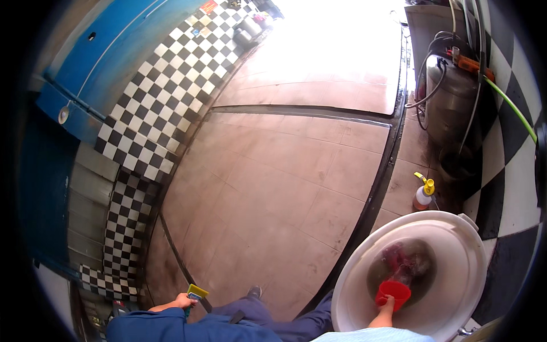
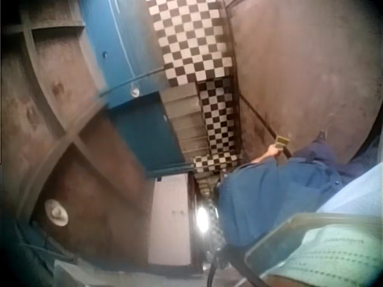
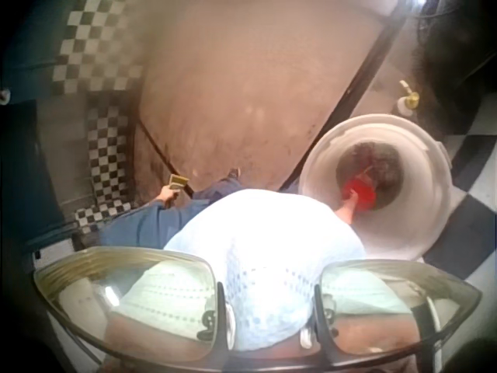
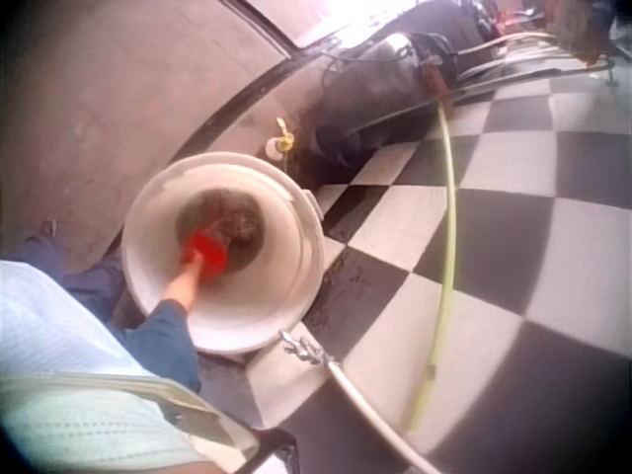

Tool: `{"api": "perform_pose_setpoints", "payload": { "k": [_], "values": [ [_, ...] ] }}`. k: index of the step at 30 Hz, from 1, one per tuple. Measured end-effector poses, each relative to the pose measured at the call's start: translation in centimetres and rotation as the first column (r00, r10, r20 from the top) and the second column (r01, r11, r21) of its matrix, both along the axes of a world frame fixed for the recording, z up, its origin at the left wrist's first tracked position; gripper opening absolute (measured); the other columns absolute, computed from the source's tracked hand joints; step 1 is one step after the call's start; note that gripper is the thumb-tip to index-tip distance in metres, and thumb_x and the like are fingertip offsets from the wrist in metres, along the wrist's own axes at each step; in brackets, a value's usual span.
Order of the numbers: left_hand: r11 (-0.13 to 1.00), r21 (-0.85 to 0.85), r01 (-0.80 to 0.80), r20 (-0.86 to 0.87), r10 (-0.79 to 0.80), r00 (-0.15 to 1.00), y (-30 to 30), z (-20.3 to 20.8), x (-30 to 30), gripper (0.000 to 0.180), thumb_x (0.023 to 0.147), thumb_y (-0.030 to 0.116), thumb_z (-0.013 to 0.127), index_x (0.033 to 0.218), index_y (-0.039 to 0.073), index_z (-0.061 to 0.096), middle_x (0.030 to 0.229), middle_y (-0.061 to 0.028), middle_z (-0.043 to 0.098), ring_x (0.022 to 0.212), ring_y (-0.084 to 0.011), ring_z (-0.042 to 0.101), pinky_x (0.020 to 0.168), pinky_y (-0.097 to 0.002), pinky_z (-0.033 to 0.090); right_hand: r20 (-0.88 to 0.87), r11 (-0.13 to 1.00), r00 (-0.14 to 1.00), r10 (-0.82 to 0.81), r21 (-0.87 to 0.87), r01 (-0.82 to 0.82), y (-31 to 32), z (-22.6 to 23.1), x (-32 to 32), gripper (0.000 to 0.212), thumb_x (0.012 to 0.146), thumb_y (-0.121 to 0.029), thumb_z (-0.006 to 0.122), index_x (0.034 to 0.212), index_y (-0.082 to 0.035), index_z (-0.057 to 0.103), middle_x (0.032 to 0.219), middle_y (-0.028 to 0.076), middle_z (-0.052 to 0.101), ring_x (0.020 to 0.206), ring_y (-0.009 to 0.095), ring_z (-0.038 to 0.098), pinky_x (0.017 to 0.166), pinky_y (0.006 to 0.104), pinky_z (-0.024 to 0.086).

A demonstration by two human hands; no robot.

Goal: The person applies a clear film to the rear windshield of a car using a squeegee to smooth out bubbles and wrinkles. They move around the vehicle to reach different sections of the glass and use a red stool to reach higher areas.

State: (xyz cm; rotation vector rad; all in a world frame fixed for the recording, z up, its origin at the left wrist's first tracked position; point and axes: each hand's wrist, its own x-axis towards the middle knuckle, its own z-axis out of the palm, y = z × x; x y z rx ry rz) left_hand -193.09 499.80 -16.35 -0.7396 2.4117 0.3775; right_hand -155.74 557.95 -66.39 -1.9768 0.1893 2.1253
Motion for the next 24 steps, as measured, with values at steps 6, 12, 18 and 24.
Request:
{"api": "perform_pose_setpoints", "payload": {
  "k": [6, 12, 18, 24],
  "values": [
    [0.998, 0.043, -0.056, -0.015, 0.057, 0.998, -2.6, -1.2, 1.0, 0.013, 0.073, 0.004, 0.070, 0.083, -0.002, 0.064, 0.072, -0.0100, 0.064, 0.060, -0.0180, 0.062, 0.058, -0.0313, 0.051, 0.044, 0.994, 0.993, 0.109, 0.004, -0.109, 1.6, -0.9, 0.7, 0.022, 0.069, -0.016, 0.052, 0.088, -0.004, 0.050, 0.072, 0.009, 0.053, 0.062, 0.025, 0.055, 0.054, 0.0396, 0.049],
    [0.942, 0.240, -0.234, -0.068, 0.256, 0.964, -9.0, -3.4, 6.2, 0.015, 0.072, 0.004, 0.069, 0.084, -0.002, 0.062, 0.068, -0.0101, 0.063, 0.056, -0.0175, 0.060, 0.051, -0.0304, 0.049, 0.401, 0.923, 0.851, 0.339, 0.033, -0.383, 4.2, 8.9, -2.8, 0.027, 0.073, -0.010, 0.046, 0.097, -0.002, 0.053, 0.087, 0.014, 0.054, 0.069, 0.027, 0.055, 0.052, 0.0350, 0.049],
    [0.802, 0.401, -0.442, -0.029, 0.494, 0.869, -18.7, -8.2, 14.1, 0.010, 0.076, 0.002, 0.065, 0.082, -0.003, 0.058, 0.066, -0.0106, 0.060, 0.051, -0.0172, 0.057, 0.046, -0.0293, 0.048, 0.848, 0.433, 0.526, 0.063, 0.452, -0.780, 3.1, 21.1, -11.3, 0.033, 0.079, -0.012, 0.049, 0.112, -0.007, 0.050, 0.097, 0.015, 0.058, 0.072, 0.030, 0.059, 0.052, 0.0390, 0.051],
    [0.571, 0.533, -0.625, -0.030, 0.751, 0.660, -29.2, -20.0, 25.3, 0.013, 0.073, 0.009, 0.069, 0.077, 0.000, 0.061, 0.064, -0.0084, 0.061, 0.053, -0.0168, 0.057, 0.047, -0.0310, 0.048, 0.823, -0.178, 0.521, 0.228, 0.561, -0.808, -11.3, 30.2, -24.6, 0.035, 0.079, -0.011, 0.050, 0.114, -0.008, 0.048, 0.098, 0.015, 0.059, 0.072, 0.031, 0.060, 0.054, 0.0403, 0.051]
  ]
}}
